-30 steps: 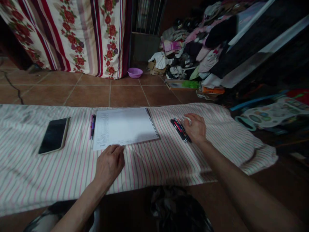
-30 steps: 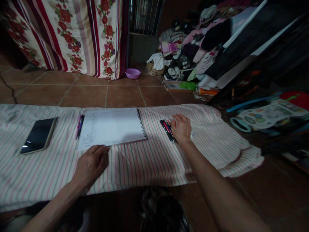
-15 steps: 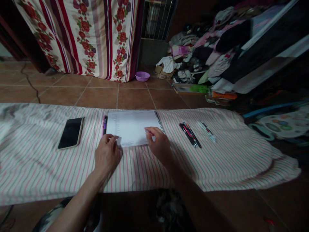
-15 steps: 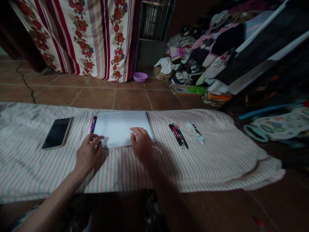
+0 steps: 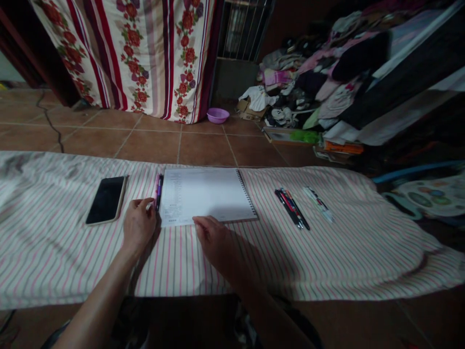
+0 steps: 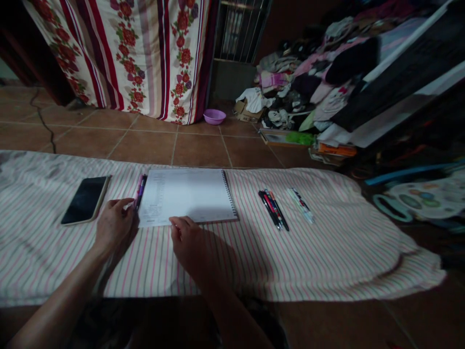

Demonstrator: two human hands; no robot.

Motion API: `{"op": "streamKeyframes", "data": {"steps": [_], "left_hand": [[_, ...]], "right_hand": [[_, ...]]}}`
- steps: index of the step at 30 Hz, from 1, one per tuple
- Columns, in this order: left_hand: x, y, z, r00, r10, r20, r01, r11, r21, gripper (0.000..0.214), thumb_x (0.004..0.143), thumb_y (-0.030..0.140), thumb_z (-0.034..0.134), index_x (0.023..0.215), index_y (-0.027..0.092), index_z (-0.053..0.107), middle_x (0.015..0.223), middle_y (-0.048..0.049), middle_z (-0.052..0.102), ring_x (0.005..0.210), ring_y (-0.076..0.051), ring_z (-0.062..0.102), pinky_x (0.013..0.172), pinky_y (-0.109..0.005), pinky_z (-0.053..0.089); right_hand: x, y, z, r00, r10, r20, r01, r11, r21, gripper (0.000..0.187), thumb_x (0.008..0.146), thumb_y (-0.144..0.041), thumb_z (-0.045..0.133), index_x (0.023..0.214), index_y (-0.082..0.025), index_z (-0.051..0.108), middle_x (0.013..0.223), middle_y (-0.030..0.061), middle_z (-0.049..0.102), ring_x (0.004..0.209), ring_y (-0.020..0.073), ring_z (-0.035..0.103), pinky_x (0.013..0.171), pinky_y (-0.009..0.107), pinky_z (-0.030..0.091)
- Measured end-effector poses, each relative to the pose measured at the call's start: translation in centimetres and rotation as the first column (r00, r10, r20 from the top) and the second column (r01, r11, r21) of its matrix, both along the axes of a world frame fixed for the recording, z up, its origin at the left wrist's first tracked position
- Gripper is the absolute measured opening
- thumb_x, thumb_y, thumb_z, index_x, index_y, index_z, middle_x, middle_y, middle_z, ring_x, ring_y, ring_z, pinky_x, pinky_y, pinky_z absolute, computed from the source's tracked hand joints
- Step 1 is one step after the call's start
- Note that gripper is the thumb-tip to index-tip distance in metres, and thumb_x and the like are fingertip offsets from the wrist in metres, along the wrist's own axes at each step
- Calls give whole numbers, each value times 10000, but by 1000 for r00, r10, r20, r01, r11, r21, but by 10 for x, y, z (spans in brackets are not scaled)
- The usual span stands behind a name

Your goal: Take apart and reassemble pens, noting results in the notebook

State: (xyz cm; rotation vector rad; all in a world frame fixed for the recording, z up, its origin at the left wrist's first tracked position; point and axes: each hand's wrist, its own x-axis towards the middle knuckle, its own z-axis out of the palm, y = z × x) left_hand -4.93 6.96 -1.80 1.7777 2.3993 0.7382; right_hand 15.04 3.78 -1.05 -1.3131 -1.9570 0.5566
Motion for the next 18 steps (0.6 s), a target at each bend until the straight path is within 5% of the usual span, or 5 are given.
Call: {"op": "streamKeyframes", "data": {"steps": [6,18], "left_hand": [[-5,-2,-5,999,-35,9,35,999,-14,322,827,267,410,1009,135,639,964,-103,588,748,-197,599,704,-307,459],[-8,-3,-7,999,-15,-29,13,998,-58,313,841,331,415,992,164,633,977,-86,576,765,-195,596,654,-301,433]], "right_hand": [[-6,0,6,996,43,82,-36,995,-91,235,836,-135,458,984,-152,640,950,71,676,886,177,624,800,302,482],[-21,7,0,991,117,67,-114,992,-53,240,848,-145,448,995,-146,637,956,73,664,901,180,607,807,307,477]]}}
